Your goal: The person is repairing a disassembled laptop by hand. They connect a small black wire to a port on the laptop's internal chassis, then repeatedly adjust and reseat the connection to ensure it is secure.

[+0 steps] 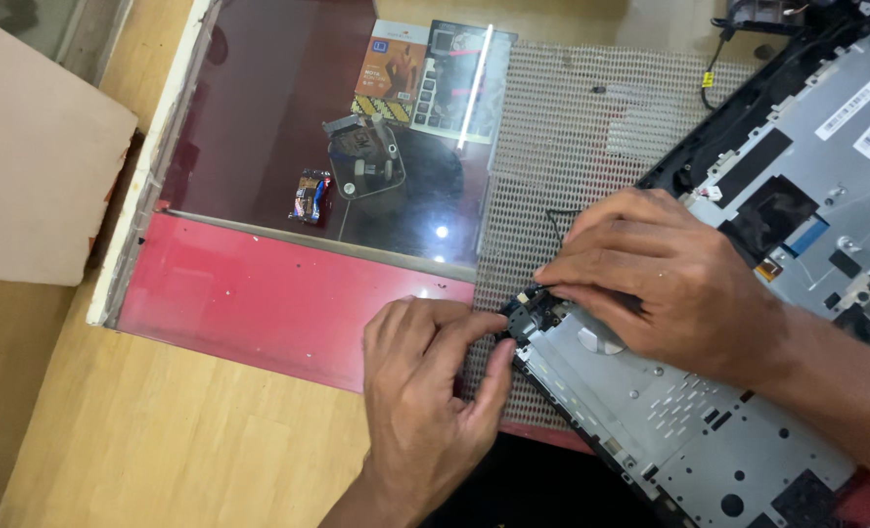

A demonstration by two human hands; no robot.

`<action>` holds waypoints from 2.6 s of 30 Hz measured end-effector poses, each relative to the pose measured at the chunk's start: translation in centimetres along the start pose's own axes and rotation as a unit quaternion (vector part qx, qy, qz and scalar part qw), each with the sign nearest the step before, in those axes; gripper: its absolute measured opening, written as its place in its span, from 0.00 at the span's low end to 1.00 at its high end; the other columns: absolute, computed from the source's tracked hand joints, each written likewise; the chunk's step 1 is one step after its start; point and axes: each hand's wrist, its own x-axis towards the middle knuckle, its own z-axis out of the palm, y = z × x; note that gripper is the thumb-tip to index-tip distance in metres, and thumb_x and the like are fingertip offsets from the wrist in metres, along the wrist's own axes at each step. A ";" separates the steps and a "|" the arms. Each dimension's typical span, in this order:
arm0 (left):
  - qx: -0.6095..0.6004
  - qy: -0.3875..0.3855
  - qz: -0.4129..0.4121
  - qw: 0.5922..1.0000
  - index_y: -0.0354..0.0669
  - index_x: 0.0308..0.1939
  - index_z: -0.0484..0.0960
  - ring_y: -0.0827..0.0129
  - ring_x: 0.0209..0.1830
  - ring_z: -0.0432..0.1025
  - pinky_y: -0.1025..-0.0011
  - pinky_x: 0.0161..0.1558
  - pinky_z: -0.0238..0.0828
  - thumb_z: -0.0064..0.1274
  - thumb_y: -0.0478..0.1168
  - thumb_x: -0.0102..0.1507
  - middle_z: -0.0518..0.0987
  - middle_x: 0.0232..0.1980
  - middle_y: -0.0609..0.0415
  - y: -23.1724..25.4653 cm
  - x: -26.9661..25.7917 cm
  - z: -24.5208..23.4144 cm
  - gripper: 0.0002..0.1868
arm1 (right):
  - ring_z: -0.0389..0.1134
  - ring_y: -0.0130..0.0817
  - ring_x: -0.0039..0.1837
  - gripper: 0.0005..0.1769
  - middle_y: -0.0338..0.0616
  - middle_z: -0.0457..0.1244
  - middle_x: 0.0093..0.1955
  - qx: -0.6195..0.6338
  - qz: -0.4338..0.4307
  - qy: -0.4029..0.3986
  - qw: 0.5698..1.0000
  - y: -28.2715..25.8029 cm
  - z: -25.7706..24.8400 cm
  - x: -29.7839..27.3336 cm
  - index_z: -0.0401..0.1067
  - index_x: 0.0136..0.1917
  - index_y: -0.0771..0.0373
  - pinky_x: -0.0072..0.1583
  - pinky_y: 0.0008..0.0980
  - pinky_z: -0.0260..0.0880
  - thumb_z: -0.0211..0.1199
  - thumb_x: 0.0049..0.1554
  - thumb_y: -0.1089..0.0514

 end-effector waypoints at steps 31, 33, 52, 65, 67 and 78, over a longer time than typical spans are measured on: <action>-0.161 -0.087 -0.013 0.983 0.49 0.54 0.80 0.59 0.45 0.71 0.61 0.54 0.64 0.43 0.28 0.50 0.74 0.45 0.55 -1.6 0.3 -1.4 0.28 | 0.66 0.44 0.55 0.11 0.42 0.69 0.48 0.010 0.045 -0.092 0.995 -1.2 -0.3 0.9 0.80 0.52 0.61 0.62 0.45 0.70 0.70 0.54 0.61; -0.157 -0.077 -0.012 0.985 0.47 0.52 0.80 0.59 0.45 0.71 0.61 0.54 0.65 0.43 0.27 0.50 0.74 0.45 0.54 -1.5 0.4 -1.5 0.27 | 0.67 0.45 0.55 0.12 0.43 0.69 0.49 -0.004 0.037 -0.093 0.995 -1.3 -0.3 0.9 0.80 0.53 0.61 0.62 0.48 0.71 0.71 0.53 0.62; -0.161 -0.058 -0.005 0.985 0.46 0.50 0.81 0.57 0.44 0.72 0.59 0.52 0.67 0.43 0.27 0.50 0.75 0.43 0.53 -1.7 0.2 -1.4 0.26 | 0.66 0.45 0.55 0.11 0.45 0.67 0.50 -0.029 0.025 -0.098 0.994 -1.6 -0.1 0.7 0.80 0.51 0.61 0.61 0.46 0.73 0.71 0.54 0.63; -0.158 -0.065 0.002 0.985 0.47 0.51 0.81 0.59 0.45 0.72 0.61 0.52 0.67 0.43 0.27 0.50 0.76 0.45 0.54 -1.6 0.3 -1.5 0.27 | 0.68 0.45 0.52 0.10 0.48 0.71 0.51 -0.053 0.032 -0.025 0.998 -1.6 -0.9 1.4 0.79 0.54 0.66 0.57 0.41 0.70 0.70 0.58 0.67; -0.156 -0.062 0.006 0.986 0.47 0.51 0.82 0.59 0.45 0.72 0.60 0.52 0.68 0.43 0.27 0.50 0.76 0.45 0.54 -1.6 0.4 -1.5 0.27 | 0.68 0.45 0.50 0.09 0.51 0.71 0.49 -0.045 0.040 -0.009 0.998 -1.6 -1.0 1.2 0.79 0.53 0.67 0.54 0.41 0.70 0.70 0.58 0.69; -0.164 -0.072 0.033 0.983 0.40 0.51 0.83 0.60 0.47 0.75 0.58 0.61 0.67 0.42 0.26 0.53 0.81 0.59 0.57 -1.3 0.6 -1.7 0.24 | 0.69 0.42 0.51 0.13 0.50 0.69 0.51 -0.021 0.034 0.018 0.999 -1.8 -0.7 1.0 0.78 0.58 0.67 0.56 0.42 0.68 0.65 0.60 0.72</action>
